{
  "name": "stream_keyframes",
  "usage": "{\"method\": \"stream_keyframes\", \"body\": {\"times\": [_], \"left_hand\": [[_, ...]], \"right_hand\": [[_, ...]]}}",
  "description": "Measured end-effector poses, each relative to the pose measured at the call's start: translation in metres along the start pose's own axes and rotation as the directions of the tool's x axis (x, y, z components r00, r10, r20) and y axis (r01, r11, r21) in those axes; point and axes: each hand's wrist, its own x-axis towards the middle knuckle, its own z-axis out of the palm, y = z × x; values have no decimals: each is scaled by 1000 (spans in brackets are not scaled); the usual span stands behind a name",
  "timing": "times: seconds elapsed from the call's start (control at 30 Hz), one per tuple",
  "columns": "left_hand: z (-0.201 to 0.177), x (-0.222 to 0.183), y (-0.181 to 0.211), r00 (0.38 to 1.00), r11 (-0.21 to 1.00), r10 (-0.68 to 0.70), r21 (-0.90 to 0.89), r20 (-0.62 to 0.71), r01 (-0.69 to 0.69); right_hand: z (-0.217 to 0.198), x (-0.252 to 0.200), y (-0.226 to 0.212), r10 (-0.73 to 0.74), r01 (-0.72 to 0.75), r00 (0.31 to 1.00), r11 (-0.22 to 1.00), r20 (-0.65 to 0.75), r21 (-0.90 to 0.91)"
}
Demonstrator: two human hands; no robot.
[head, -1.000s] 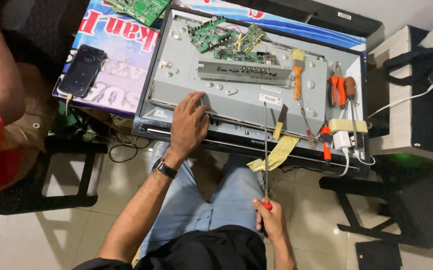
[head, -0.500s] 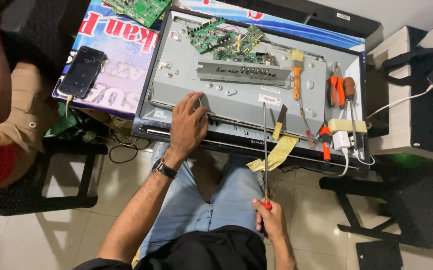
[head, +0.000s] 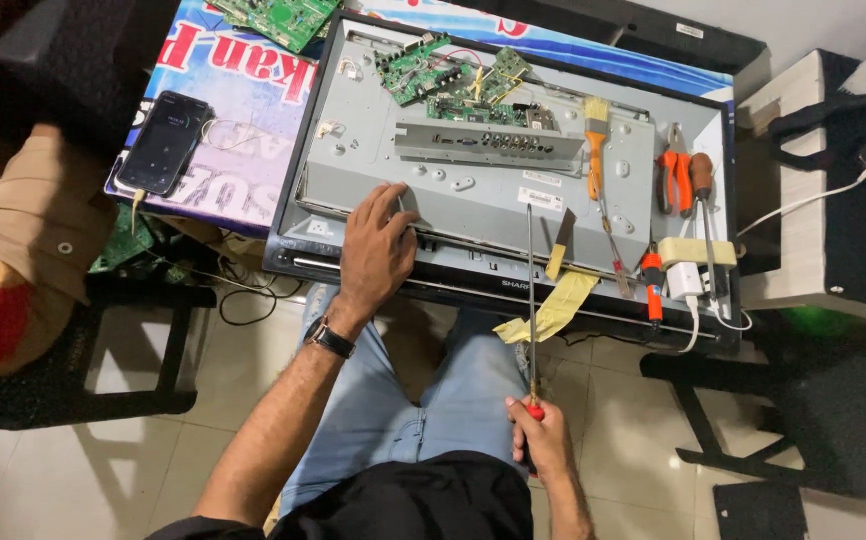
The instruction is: Reassembling the internal components of a television, including circuit boards and wiring, using a screwdriver and brush.
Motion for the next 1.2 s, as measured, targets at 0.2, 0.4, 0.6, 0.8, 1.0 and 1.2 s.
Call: {"method": "stream_keyframes", "body": {"times": [0.2, 0.4, 0.6, 0.8, 1.0, 1.2], "left_hand": [[1, 0, -1, 1000, 1000, -2, -10, 7, 2], [-1, 1, 0, 1000, 1000, -6, -5, 2, 6], [-4, 2, 4, 1000, 1000, 3, -10, -10, -3], [-5, 2, 4, 1000, 1000, -7, -19, -3, 7], [-5, 3, 4, 1000, 1000, 2, -26, -12, -2], [-8, 4, 5, 1000, 999, 19, -43, -17, -20]], "right_hand": [[0, 1, 2, -26, 26, 1000, 1000, 2, -5], [1, -1, -2, -13, 12, 1000, 1000, 8, 15], [1, -4, -5, -27, 27, 1000, 1000, 13, 2], [2, -5, -5, -1, 1, 1000, 1000, 1, 15], [0, -2, -4, -8, 8, 1000, 1000, 24, 20], [-2, 1, 0, -27, 26, 999, 999, 32, 31]]}}
